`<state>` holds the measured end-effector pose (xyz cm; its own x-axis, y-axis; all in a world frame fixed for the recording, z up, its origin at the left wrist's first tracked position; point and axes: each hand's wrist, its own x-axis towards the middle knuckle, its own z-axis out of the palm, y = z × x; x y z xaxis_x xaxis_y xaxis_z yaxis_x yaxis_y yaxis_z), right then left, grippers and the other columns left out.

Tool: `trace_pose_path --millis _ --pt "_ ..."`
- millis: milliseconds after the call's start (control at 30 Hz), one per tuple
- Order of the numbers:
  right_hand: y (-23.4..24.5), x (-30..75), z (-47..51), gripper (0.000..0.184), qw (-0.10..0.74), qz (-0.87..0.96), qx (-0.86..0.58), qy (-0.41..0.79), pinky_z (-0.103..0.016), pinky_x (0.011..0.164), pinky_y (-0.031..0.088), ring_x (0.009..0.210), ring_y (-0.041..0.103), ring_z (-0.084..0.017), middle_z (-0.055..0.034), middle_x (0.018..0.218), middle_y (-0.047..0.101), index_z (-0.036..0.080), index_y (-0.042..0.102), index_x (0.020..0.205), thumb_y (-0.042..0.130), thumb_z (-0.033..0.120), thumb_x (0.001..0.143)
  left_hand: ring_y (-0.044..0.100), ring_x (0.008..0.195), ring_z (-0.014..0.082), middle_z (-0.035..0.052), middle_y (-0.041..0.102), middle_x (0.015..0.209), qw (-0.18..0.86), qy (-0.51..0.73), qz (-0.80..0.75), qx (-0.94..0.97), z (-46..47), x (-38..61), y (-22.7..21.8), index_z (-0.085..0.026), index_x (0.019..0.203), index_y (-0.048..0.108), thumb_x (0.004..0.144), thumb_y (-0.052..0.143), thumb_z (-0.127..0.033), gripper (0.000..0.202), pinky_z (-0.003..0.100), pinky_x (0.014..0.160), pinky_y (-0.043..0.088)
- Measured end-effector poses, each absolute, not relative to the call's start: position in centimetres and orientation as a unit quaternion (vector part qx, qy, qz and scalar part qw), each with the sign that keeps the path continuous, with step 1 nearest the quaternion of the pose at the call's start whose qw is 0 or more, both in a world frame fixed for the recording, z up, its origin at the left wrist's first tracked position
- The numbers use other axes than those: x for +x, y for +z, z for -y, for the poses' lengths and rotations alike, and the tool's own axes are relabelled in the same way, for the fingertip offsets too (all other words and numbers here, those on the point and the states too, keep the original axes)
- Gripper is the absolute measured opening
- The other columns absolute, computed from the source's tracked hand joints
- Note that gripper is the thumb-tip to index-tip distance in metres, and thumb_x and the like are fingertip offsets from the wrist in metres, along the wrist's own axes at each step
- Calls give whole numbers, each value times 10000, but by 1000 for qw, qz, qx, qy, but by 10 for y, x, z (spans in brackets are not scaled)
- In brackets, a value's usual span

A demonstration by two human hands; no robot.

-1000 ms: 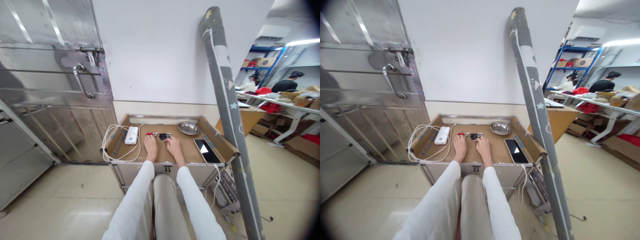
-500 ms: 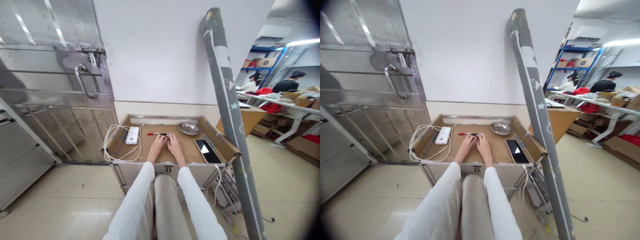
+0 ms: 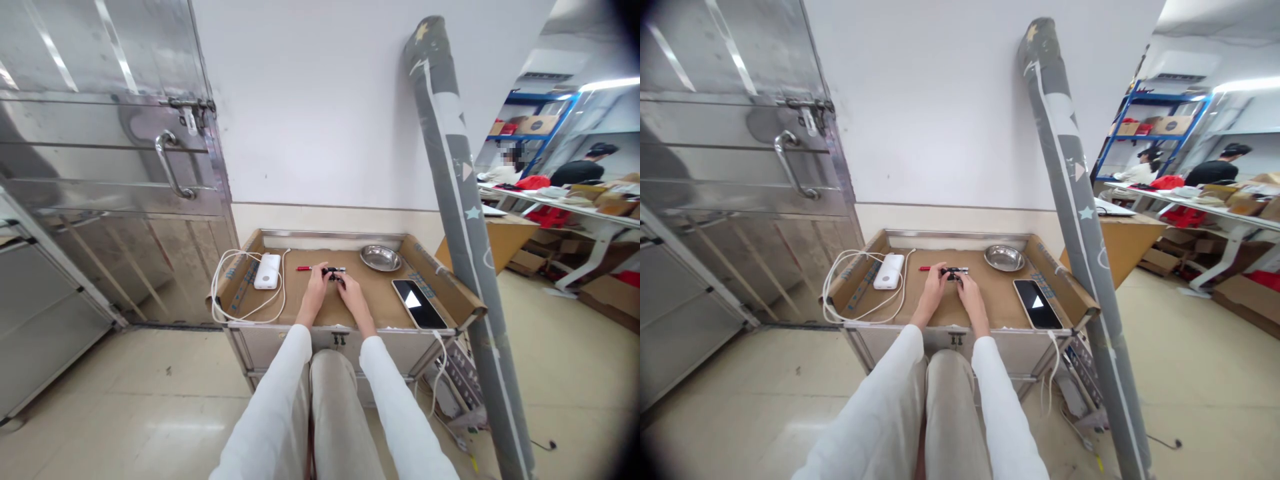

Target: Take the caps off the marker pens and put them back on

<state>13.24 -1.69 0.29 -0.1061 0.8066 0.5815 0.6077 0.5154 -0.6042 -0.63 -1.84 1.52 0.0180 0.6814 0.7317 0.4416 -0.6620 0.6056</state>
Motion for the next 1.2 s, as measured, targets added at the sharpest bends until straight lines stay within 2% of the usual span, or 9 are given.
trace_pose_path --millis 300,533,1200 --pt "-2 136 15 254 470 720 -493 133 -337 869 476 942 638 -194 -85 1044 676 195 578 1069 427 184 865 558 1021 182 96 539 1068 34 565 -427 705 20 -7 20 -182 1107 447 963 339 -285 207 361 903 479" --pt "-2 136 15 237 452 711 -531 93 -331 840 472 903 634 -204 -97 1019 676 185 595 1036 410 198 888 569 968 165 77 534 1026 8 575 -426 698 25 -7 25 -191 1070 457 966 341 -268 174 345 880 479" --pt "-1 137 17 192 449 714 -529 92 -337 835 461 876 619 -199 -88 962 674 187 611 950 447 187 851 557 946 172 78 532 996 24 566 -416 712 31 -6 31 -191 1034 464 968 325 -263 171 343 866 472"
